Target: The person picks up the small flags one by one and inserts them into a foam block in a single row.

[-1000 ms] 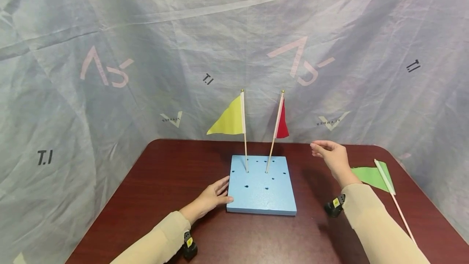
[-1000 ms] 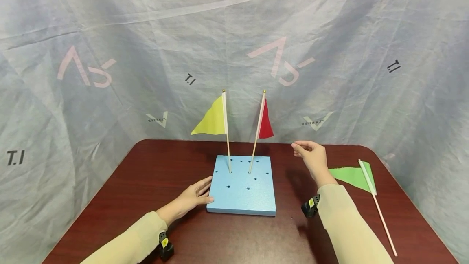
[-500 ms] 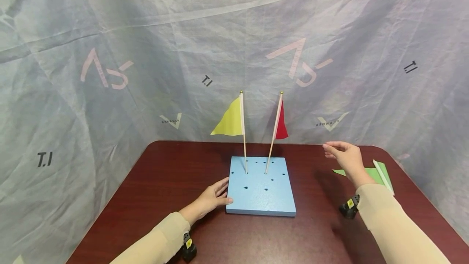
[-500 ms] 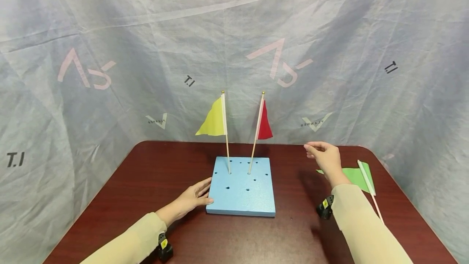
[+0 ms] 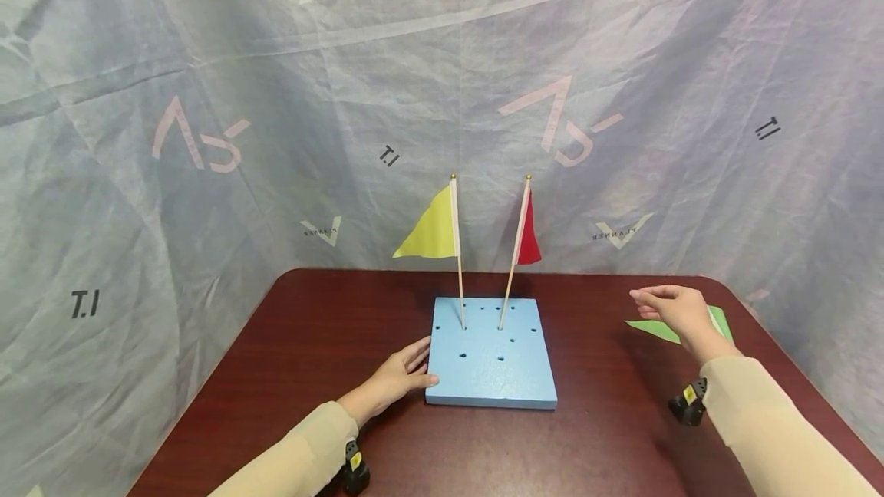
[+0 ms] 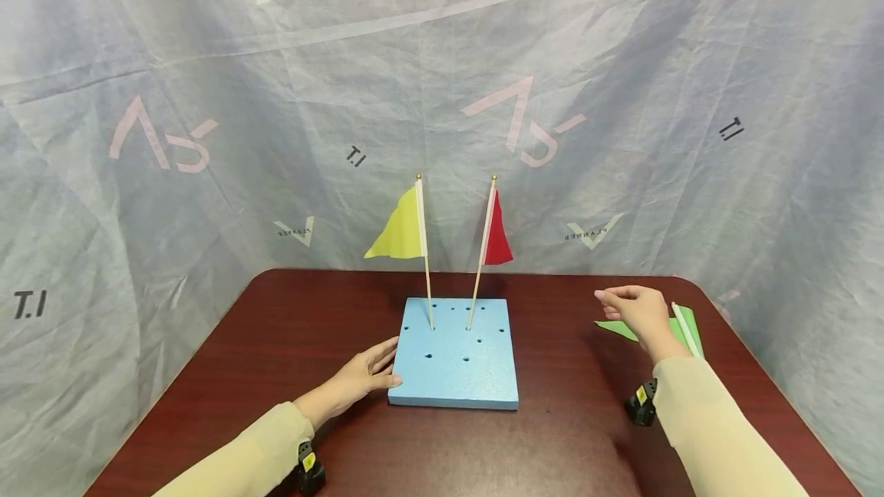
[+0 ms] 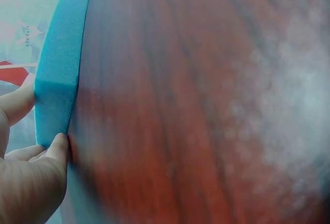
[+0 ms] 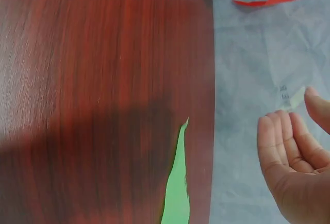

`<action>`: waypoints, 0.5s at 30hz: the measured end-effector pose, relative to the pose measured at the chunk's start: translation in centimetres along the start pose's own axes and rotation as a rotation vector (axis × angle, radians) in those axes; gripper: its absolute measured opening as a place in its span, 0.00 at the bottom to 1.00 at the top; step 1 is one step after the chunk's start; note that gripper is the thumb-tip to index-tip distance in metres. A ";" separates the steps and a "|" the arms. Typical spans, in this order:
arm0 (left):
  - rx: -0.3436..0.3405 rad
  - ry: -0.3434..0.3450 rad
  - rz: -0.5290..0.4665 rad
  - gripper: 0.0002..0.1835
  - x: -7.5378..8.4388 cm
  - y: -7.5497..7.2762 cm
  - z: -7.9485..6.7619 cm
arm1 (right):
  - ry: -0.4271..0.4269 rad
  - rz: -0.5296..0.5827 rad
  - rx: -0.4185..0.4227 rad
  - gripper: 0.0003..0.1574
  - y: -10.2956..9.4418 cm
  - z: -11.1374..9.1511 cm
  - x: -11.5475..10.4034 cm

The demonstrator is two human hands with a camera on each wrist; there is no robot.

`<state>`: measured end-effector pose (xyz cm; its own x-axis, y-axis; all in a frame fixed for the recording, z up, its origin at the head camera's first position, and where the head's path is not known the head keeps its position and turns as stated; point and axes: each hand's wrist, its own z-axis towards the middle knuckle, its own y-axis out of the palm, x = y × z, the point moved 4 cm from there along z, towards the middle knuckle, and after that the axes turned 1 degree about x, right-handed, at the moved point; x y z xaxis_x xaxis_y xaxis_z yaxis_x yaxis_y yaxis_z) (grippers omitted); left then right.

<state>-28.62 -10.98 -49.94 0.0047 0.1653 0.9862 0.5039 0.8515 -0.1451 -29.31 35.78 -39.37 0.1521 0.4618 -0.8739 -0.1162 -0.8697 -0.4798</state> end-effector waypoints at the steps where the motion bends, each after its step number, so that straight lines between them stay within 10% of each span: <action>1: -0.001 0.000 0.001 0.46 0.0 0.0 0.0 | 0.006 0.013 -0.016 0.43 -0.2 -0.1 0.2; 15: 0.001 -0.015 0.011 0.45 0.1 0.0 -0.1 | 0.111 -0.041 -0.074 0.51 -3.9 -1.5 3.0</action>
<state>-28.54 -10.97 -49.87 -0.0027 0.1821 0.9833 0.5029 0.8501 -0.1560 -26.97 40.30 -40.03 0.2637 0.4781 -0.8378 -0.0354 -0.8631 -0.5037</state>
